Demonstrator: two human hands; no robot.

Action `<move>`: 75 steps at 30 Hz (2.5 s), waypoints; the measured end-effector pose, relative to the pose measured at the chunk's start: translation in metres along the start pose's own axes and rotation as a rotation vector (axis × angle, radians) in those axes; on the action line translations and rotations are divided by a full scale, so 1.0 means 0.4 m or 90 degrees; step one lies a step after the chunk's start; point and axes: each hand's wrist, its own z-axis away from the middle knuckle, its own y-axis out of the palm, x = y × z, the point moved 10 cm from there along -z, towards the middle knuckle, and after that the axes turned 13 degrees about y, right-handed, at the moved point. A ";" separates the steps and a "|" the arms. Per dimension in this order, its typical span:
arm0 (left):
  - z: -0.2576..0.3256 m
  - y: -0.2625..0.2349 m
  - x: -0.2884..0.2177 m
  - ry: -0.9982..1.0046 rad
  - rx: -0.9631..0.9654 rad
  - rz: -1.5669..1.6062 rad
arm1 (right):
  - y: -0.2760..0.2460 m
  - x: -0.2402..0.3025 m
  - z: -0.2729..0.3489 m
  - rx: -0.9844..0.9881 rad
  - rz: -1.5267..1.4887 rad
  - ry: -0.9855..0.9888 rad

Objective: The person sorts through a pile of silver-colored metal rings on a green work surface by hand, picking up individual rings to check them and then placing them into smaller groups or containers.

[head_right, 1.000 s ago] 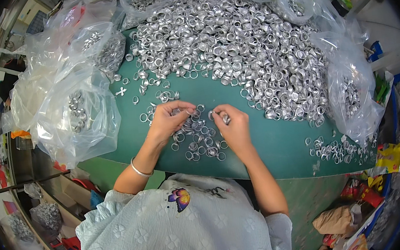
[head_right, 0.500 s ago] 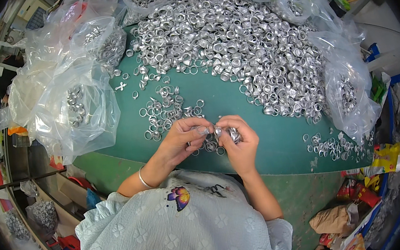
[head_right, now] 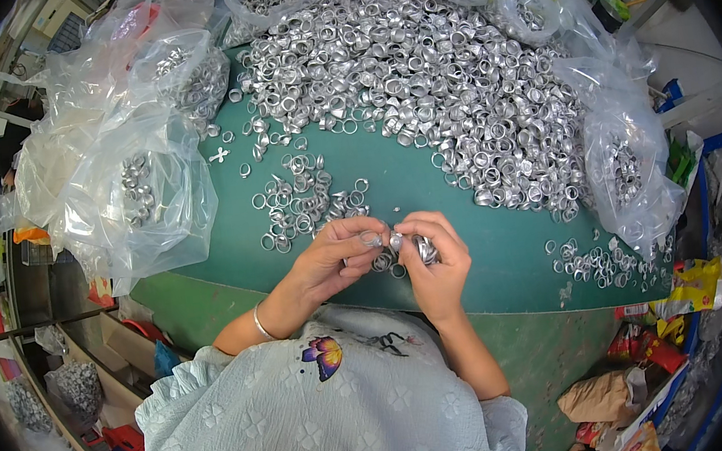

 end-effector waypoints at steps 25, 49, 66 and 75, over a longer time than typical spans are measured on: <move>0.030 -0.164 -0.078 0.069 -0.165 -0.277 | 0.032 -0.196 -0.051 0.182 -0.453 0.376; -0.111 -0.073 -0.183 0.296 0.003 -1.369 | 0.031 -0.120 -0.126 0.059 0.166 0.086; -0.021 -0.028 -0.134 0.351 -0.063 -0.583 | 0.028 -0.055 -0.039 0.070 0.057 0.143; 0.009 0.020 -0.141 0.432 -0.052 -0.588 | 0.039 -0.011 -0.021 0.068 0.038 0.042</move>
